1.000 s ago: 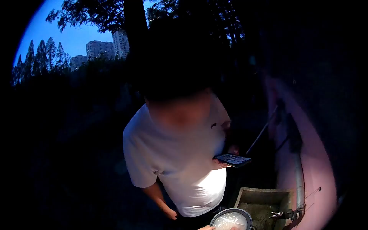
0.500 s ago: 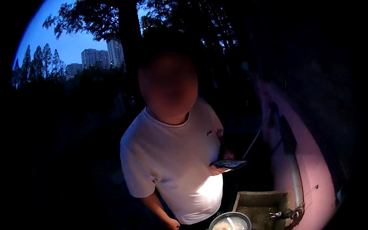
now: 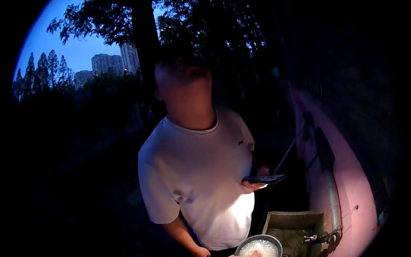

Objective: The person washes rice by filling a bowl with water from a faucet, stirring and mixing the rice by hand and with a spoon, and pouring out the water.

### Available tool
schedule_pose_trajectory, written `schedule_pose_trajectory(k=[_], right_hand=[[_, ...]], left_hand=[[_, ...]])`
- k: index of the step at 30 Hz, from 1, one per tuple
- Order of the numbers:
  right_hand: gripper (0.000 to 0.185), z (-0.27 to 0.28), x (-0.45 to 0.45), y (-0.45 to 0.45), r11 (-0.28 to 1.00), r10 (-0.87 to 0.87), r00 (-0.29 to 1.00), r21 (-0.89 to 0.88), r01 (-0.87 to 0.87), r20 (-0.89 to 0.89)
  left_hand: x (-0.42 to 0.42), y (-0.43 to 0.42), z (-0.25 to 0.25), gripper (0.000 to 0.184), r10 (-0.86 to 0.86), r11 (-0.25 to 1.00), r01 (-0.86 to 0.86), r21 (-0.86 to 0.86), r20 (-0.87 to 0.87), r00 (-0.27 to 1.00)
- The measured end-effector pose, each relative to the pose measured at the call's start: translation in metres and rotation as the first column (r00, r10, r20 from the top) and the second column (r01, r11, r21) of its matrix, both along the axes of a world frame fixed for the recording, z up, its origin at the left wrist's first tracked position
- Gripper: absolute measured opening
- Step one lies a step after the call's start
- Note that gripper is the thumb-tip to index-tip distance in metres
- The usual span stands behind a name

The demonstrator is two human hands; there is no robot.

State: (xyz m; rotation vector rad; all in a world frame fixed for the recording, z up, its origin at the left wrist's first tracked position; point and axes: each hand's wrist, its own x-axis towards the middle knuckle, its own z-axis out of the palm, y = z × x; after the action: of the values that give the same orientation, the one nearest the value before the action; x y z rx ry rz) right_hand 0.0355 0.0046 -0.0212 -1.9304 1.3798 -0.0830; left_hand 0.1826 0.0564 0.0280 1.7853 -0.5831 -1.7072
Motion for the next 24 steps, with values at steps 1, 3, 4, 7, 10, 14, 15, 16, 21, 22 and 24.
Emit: schedule_pose_trajectory(k=[1,3,4,7,10,14,15,16,21,22,24], right_hand=[[0.090,0.007,0.003,0.000,0.995,0.036,0.998,0.093,-0.040,0.048],[0.078,-0.012,0.014,0.004,0.995,0.055,0.995,0.078,-0.061,0.087],[0.073,-0.022,0.019,0.010,0.997,0.064,0.993,0.046,-0.068,0.098],[0.061,-0.013,0.029,0.027,0.999,0.043,0.993,-0.019,-0.042,0.111],[0.053,-0.014,0.018,0.038,0.998,0.048,0.978,0.031,-0.055,0.204],[0.031,0.016,0.004,0.025,0.991,-0.120,0.992,0.073,0.116,0.048],[0.027,0.015,0.002,0.018,0.981,-0.181,0.983,0.067,0.180,0.011],[0.028,0.018,-0.007,0.019,0.977,-0.213,0.977,0.015,0.213,-0.008],[0.031,0.054,-0.031,0.003,0.997,-0.048,0.970,0.049,0.061,-0.240],[0.041,0.060,-0.031,0.006,1.000,0.002,0.963,0.011,0.001,-0.271],[0.053,0.063,-0.029,0.014,0.998,0.050,0.949,-0.014,-0.057,-0.310]], left_hand=[[-0.001,0.001,-0.003,0.044,-0.005,1.000,0.005,0.005,-0.002,1.000],[-0.004,0.008,-0.012,0.045,-0.018,1.000,0.018,0.017,-0.006,1.000],[-0.006,0.015,-0.019,0.045,-0.030,0.999,0.030,0.026,-0.002,1.000],[-0.009,0.033,-0.036,0.046,-0.086,0.994,0.083,0.065,0.049,0.995],[-0.018,0.031,-0.001,0.042,-0.131,0.981,0.100,0.167,0.192,0.972],[-0.022,0.028,0.005,0.032,0.144,0.989,-0.145,-0.021,-0.018,0.989],[-0.021,0.028,0.003,0.032,0.181,0.982,-0.182,-0.049,-0.028,0.983],[-0.023,0.030,0.003,0.033,0.161,0.986,-0.162,-0.030,-0.031,0.986],[-0.023,0.026,0.016,0.032,0.141,0.990,-0.141,0.017,-0.047,0.989],[-0.020,0.027,0.012,0.030,0.140,0.990,-0.140,0.015,-0.082,0.987],[-0.019,0.028,0.008,0.028,0.150,0.989,-0.149,0.015,-0.077,0.986]])
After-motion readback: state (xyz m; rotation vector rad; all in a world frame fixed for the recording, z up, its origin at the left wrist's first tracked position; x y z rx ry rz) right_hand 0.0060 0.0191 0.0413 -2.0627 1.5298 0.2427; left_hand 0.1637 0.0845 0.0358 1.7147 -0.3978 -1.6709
